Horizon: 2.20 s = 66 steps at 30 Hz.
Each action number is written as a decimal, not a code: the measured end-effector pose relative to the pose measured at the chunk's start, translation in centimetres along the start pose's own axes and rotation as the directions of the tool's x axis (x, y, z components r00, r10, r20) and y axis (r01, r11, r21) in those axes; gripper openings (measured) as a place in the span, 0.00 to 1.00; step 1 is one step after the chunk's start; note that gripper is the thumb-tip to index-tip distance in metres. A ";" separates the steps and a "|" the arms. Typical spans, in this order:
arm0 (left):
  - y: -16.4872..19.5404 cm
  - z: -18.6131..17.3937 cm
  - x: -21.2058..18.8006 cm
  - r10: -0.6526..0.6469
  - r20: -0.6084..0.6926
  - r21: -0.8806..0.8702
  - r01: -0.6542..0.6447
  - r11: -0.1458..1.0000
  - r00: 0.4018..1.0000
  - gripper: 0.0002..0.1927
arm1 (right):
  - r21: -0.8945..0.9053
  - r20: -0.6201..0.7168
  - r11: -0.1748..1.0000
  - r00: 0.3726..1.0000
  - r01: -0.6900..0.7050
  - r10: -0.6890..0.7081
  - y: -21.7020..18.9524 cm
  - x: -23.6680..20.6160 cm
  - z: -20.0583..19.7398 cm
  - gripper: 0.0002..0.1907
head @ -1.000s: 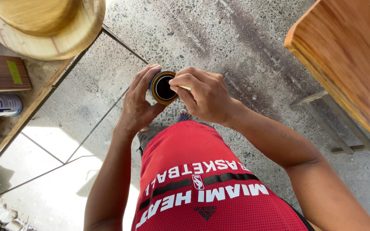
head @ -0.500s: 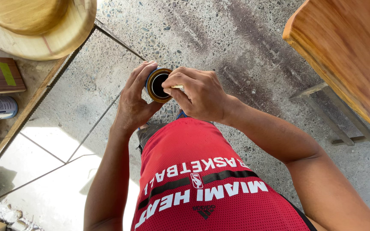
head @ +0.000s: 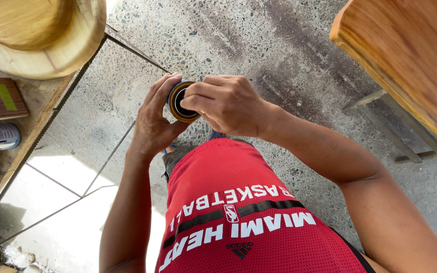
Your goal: The person stirs dark wood stain in a small can using a paintbrush, then applies the stain to a round wooden disc and spreads it with a cloth. The person holds the can in one hand and stirs with the other, then switches to spreading the stain on the disc.
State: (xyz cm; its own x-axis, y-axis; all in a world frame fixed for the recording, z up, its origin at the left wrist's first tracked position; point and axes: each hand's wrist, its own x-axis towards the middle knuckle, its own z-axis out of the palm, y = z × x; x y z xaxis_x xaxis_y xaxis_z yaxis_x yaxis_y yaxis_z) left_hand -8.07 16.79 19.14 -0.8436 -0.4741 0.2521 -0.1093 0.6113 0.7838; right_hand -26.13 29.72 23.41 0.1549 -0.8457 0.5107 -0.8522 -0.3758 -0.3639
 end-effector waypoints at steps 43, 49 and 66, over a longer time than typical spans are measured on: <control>-1.4 -0.8 -0.4 0.040 0.017 0.067 -0.041 0.997 0.999 0.41 | 0.192 -0.074 0.940 0.951 -0.281 0.299 -0.6 -0.3 1.7 0.05; -1.3 -1.2 -0.4 0.016 0.025 0.047 -0.017 0.999 1.000 0.41 | 0.205 -0.070 0.937 0.950 -0.284 0.304 -0.8 0.1 1.7 0.05; -1.2 -1.3 -0.4 0.051 0.006 0.060 -0.051 0.997 0.999 0.42 | 0.189 -0.002 0.931 0.948 -0.313 0.319 -1.1 0.5 1.4 0.05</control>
State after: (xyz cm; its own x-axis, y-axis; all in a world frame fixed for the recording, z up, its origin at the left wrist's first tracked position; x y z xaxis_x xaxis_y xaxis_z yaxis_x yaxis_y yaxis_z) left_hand -6.94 15.40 18.86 -0.8511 -0.4387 0.2884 -0.0972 0.6715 0.7346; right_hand -24.48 29.18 23.00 -0.1262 -0.9208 0.3691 -0.7470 -0.1566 -0.6461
